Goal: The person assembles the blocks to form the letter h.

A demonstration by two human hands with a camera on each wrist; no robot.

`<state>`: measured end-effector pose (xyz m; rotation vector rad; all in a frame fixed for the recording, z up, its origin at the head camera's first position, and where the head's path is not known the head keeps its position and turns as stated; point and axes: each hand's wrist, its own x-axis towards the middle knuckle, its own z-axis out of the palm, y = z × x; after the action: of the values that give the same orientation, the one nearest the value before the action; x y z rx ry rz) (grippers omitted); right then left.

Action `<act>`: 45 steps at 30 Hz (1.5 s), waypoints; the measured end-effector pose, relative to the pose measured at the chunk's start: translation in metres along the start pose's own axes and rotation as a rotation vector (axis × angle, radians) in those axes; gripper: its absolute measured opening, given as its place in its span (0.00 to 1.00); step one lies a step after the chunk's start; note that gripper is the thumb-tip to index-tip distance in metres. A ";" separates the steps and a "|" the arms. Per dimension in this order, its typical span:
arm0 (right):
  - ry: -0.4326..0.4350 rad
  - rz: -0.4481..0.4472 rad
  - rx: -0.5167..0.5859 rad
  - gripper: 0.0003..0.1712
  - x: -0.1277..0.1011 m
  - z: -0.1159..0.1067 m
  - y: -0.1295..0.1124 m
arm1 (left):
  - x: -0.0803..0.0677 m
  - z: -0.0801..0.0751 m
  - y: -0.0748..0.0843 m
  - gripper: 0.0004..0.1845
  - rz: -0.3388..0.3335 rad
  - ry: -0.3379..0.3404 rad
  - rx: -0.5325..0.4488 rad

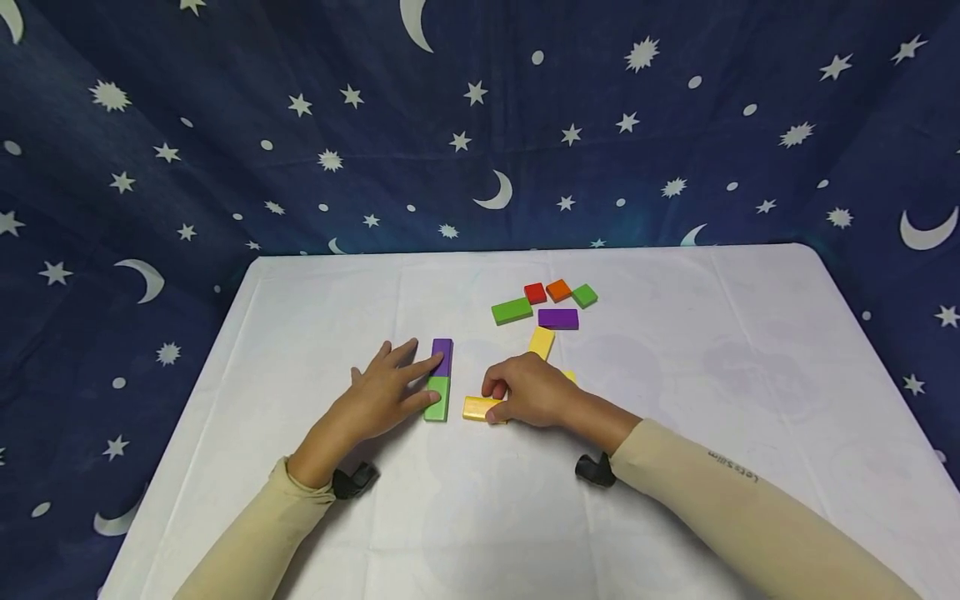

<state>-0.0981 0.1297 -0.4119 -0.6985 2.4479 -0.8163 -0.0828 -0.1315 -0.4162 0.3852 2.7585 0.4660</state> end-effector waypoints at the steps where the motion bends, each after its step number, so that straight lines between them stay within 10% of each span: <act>1: 0.005 0.006 0.002 0.15 0.000 -0.001 0.000 | 0.000 0.000 0.000 0.34 -0.002 0.000 0.002; 34: 0.036 0.006 0.060 0.09 0.005 -0.005 0.004 | 0.004 0.001 -0.002 0.33 -0.055 -0.023 -0.055; 45: 0.055 0.203 0.188 0.14 0.023 -0.013 0.002 | 0.004 0.000 -0.001 0.33 -0.065 -0.040 -0.033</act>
<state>-0.1233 0.1225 -0.4100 -0.3565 2.4012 -0.9789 -0.0865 -0.1311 -0.4172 0.2936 2.7117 0.4810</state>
